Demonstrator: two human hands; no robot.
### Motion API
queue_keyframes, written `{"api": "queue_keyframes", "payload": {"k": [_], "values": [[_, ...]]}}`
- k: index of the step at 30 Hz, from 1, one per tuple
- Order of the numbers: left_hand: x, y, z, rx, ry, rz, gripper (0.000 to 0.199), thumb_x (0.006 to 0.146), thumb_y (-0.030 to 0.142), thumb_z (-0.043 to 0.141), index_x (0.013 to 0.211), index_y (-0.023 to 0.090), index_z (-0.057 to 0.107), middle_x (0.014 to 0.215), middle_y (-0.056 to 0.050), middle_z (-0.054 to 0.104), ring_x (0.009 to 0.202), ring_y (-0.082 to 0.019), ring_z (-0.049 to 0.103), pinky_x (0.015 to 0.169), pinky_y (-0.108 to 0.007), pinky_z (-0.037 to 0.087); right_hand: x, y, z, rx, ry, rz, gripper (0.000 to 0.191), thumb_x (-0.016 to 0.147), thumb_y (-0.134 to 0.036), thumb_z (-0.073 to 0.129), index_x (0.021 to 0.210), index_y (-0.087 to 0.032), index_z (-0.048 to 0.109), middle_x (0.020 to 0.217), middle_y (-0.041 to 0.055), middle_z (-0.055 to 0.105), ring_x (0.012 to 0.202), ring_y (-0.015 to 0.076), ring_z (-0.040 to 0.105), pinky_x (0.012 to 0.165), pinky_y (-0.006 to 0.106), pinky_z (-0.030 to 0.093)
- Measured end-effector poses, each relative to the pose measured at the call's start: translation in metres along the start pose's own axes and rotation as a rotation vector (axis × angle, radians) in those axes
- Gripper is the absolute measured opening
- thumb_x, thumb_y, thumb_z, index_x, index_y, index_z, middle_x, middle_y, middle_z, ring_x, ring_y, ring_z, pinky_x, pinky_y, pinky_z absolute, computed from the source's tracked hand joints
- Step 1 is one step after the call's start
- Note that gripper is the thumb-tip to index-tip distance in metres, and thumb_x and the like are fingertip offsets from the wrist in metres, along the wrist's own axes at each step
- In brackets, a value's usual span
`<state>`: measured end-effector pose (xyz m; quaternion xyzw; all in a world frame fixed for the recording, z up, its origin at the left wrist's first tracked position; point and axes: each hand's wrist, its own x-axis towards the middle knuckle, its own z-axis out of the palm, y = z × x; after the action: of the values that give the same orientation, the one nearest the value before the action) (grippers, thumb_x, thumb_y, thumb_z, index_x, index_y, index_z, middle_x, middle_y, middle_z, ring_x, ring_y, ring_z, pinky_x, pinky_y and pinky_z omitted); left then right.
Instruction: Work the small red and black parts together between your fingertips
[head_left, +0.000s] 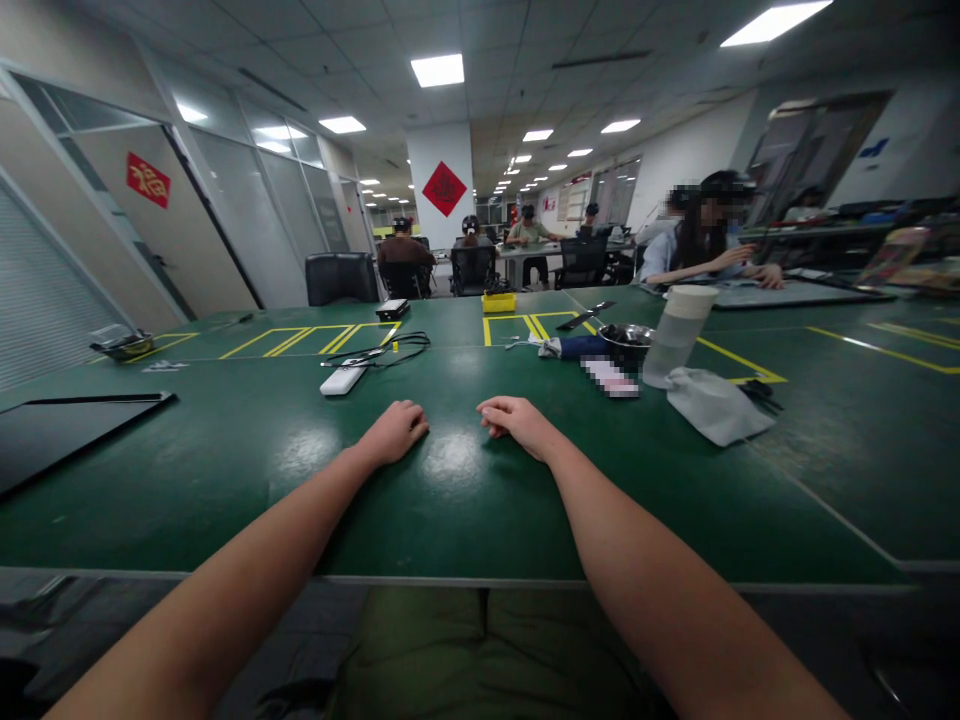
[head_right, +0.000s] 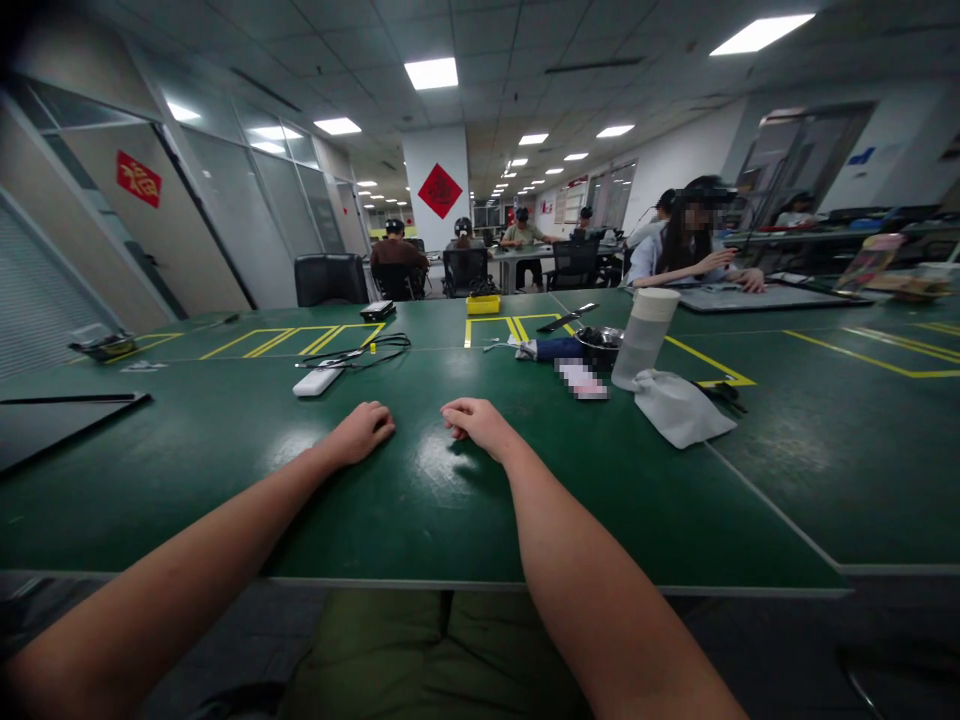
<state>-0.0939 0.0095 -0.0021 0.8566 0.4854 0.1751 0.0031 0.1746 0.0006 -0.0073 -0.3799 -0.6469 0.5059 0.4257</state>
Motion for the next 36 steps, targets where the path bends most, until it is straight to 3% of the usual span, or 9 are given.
{"api": "queue_keyframes", "payload": {"k": [4, 9, 12, 16, 20, 23, 28, 32, 36], "values": [[-0.048, -0.052, -0.034, 0.001, -0.078, -0.119, 0.026, 0.082, 0.041, 0.044, 0.077, 0.019, 0.059, 0.084, -0.008, 0.058, 0.081, -0.022, 0.053, 0.074, -0.032, 0.041, 0.001, 0.0, 0.0, 0.019, -0.001, 0.007, 0.022, 0.08, -0.027, 0.06, 0.097, -0.013, 0.065, 0.078, 0.0041, 0.064, 0.056, 0.0079, 0.056, 0.053, 0.02, 0.046], [-0.123, -0.119, -0.076, -0.047, -0.079, -0.463, 0.029, 0.074, 0.049, 0.052, 0.077, 0.022, 0.062, 0.083, -0.003, 0.064, 0.081, -0.022, 0.056, 0.075, -0.029, 0.043, 0.0, -0.003, 0.001, 0.036, 0.006, 0.018, 0.021, 0.078, -0.025, 0.061, 0.095, -0.014, 0.065, 0.075, 0.0035, 0.064, 0.054, 0.0079, 0.055, 0.052, 0.02, 0.046], [-0.158, -0.144, -0.096, -0.17, 0.055, -0.759, 0.027, 0.076, 0.047, 0.054, 0.087, 0.025, 0.065, 0.086, 0.004, 0.067, 0.086, -0.018, 0.058, 0.076, -0.025, 0.043, -0.001, -0.005, 0.001, 0.067, 0.025, 0.03, 0.019, 0.077, -0.025, 0.062, 0.092, -0.014, 0.066, 0.074, 0.0034, 0.064, 0.054, 0.008, 0.055, 0.051, 0.02, 0.046], [-0.173, -0.153, -0.107, -0.632, 0.383, -1.049, 0.023, 0.085, 0.035, 0.046, 0.088, 0.02, 0.063, 0.089, 0.002, 0.069, 0.089, -0.014, 0.06, 0.072, -0.022, 0.045, 0.0, -0.002, -0.002, 0.098, 0.011, 0.047, 0.021, 0.077, -0.027, 0.063, 0.094, -0.014, 0.066, 0.075, 0.0041, 0.064, 0.055, 0.0086, 0.055, 0.051, 0.02, 0.047], [-0.151, -0.138, -0.096, -0.878, 0.631, -1.137, 0.028, 0.09, 0.025, 0.038, 0.076, 0.014, 0.059, 0.07, 0.001, 0.066, 0.074, -0.012, 0.061, 0.067, -0.021, 0.046, 0.001, 0.002, -0.004, 0.106, 0.006, 0.034, 0.025, 0.077, -0.029, 0.063, 0.097, -0.014, 0.065, 0.077, 0.0043, 0.064, 0.057, 0.0084, 0.055, 0.052, 0.019, 0.046], [-0.12, -0.117, -0.078, -1.056, 0.664, -1.05, 0.033, 0.091, 0.028, 0.035, 0.073, 0.014, 0.058, 0.068, -0.002, 0.066, 0.071, -0.013, 0.062, 0.067, -0.023, 0.047, 0.002, 0.002, -0.004, 0.116, -0.001, 0.033, 0.025, 0.077, -0.029, 0.063, 0.097, -0.014, 0.065, 0.078, 0.0044, 0.063, 0.057, 0.0085, 0.055, 0.053, 0.02, 0.047], [-0.056, -0.065, -0.042, -1.206, 0.463, -0.838, 0.03, 0.086, 0.035, 0.044, 0.081, 0.012, 0.061, 0.081, -0.009, 0.068, 0.076, -0.017, 0.064, 0.069, -0.028, 0.048, 0.0, -0.003, -0.002, 0.126, 0.002, 0.051, 0.023, 0.077, -0.029, 0.062, 0.095, -0.014, 0.065, 0.076, 0.0043, 0.063, 0.056, 0.0085, 0.054, 0.052, 0.02, 0.047], [-0.004, -0.005, -0.007, -1.239, 0.296, -0.686, 0.035, 0.083, 0.043, 0.048, 0.087, 0.011, 0.06, 0.089, -0.011, 0.068, 0.083, -0.019, 0.064, 0.077, -0.032, 0.047, -0.003, -0.007, 0.001, 0.135, 0.029, 0.033, 0.022, 0.076, -0.029, 0.061, 0.092, -0.014, 0.065, 0.075, 0.0037, 0.062, 0.054, 0.0083, 0.054, 0.051, 0.02, 0.045], [0.039, 0.056, 0.023, -1.235, 0.159, -0.459, 0.04, 0.085, 0.046, 0.043, 0.106, 0.014, 0.057, 0.11, -0.014, 0.064, 0.103, -0.021, 0.059, 0.088, -0.035, 0.044, -0.001, -0.008, -0.002, 0.036, 0.104, 0.026, 0.022, 0.077, -0.03, 0.057, 0.092, -0.014, 0.064, 0.075, 0.0036, 0.062, 0.053, 0.0097, 0.055, 0.05, 0.022, 0.045]]}}
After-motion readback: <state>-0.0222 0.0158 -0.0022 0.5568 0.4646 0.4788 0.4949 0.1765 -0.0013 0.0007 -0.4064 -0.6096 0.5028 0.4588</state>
